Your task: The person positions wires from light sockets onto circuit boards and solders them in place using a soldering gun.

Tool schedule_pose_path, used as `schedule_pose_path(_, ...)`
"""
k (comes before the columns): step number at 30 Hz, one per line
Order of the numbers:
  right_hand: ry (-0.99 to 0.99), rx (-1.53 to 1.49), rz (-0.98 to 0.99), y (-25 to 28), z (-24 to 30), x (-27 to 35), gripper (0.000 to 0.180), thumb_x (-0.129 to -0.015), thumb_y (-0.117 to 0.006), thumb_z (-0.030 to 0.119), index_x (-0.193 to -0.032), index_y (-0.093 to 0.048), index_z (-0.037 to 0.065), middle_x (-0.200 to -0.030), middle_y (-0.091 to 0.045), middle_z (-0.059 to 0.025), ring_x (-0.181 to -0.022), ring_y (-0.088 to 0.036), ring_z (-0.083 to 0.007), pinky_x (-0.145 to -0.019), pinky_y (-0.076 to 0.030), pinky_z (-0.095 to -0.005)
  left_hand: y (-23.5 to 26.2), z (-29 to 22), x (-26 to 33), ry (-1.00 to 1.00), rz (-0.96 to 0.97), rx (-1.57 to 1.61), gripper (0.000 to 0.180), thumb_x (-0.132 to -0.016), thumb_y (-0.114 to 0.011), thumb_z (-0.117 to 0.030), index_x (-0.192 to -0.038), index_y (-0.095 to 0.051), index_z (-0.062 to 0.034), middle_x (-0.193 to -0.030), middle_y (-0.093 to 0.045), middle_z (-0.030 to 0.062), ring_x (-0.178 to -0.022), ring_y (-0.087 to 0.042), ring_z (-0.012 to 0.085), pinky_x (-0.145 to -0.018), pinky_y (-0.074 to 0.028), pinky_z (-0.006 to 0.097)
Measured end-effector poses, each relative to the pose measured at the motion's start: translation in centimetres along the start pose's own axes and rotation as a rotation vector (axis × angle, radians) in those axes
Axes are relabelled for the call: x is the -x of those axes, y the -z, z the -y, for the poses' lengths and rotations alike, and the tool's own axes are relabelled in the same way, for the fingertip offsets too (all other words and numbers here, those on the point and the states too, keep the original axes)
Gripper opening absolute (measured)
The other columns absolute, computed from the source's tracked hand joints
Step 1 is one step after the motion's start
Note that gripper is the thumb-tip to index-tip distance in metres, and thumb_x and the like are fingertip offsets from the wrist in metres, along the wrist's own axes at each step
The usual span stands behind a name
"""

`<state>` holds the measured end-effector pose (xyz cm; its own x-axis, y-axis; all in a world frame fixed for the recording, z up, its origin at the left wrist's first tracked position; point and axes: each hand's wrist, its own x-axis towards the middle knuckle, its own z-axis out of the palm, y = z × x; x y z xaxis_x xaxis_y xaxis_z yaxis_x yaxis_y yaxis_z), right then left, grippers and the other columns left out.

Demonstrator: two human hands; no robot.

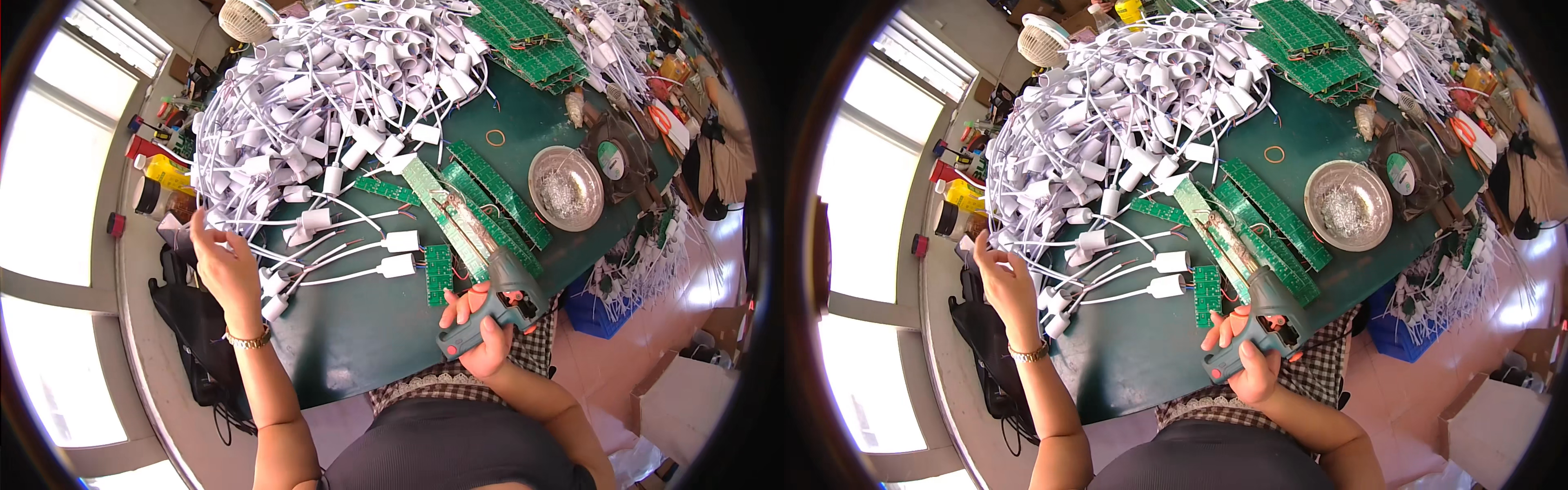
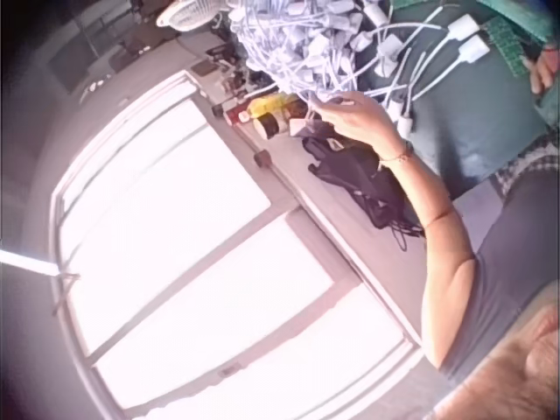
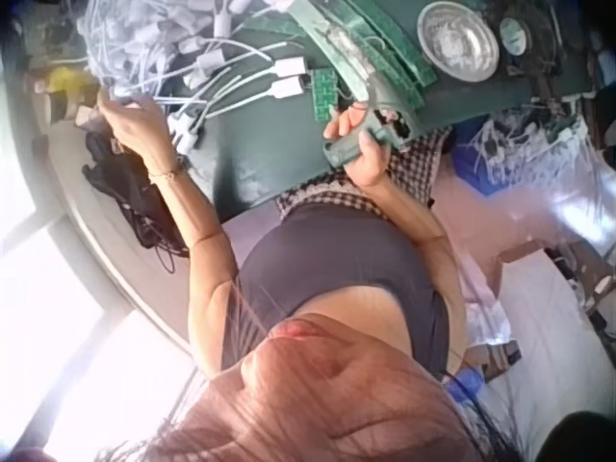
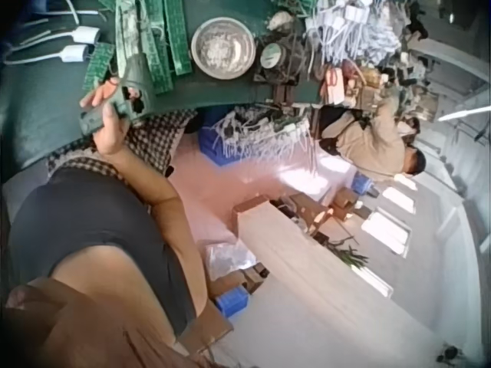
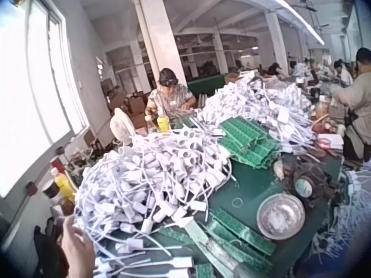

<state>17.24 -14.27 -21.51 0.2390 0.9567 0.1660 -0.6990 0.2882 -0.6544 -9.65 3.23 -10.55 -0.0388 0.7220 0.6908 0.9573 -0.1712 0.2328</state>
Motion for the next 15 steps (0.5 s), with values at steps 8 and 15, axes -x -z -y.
schedule_pose_path(8, -0.02, -0.011, -0.021, -0.4, 0.2, -0.2, 0.046, -0.091, -0.051, 0.032, -0.128, -0.038, 0.009, -0.088, -0.048, -0.0065, -0.084, -0.059, -0.0262, -0.109, -0.026, -0.0516, -3.8, -4.5, 1.4, -0.647, 0.616, -0.039, 0.034, -0.082, -0.054, -0.004, -0.116, -0.058, -0.0052, -0.128, -0.052, 0.0126, -0.123, -0.047, 0.0337, -0.095, -0.039, 0.049)
schedule_pose_path(15, -0.01, -0.069, 0.044, 0.2, 0.2, 0.2, 0.044, -0.094, -0.05, 0.024, -0.133, -0.036, 0.009, -0.091, -0.049, -0.0079, -0.089, -0.059, -0.028, -0.111, -0.025, -0.0518, -7.2, -3.0, -0.7, -0.539, 0.657, 0.24, 0.03, -0.073, -0.073, -0.002, -0.1, -0.061, -0.0076, -0.106, -0.056, 0.0082, -0.1, -0.054, 0.0311, -0.084, -0.045, 0.04)
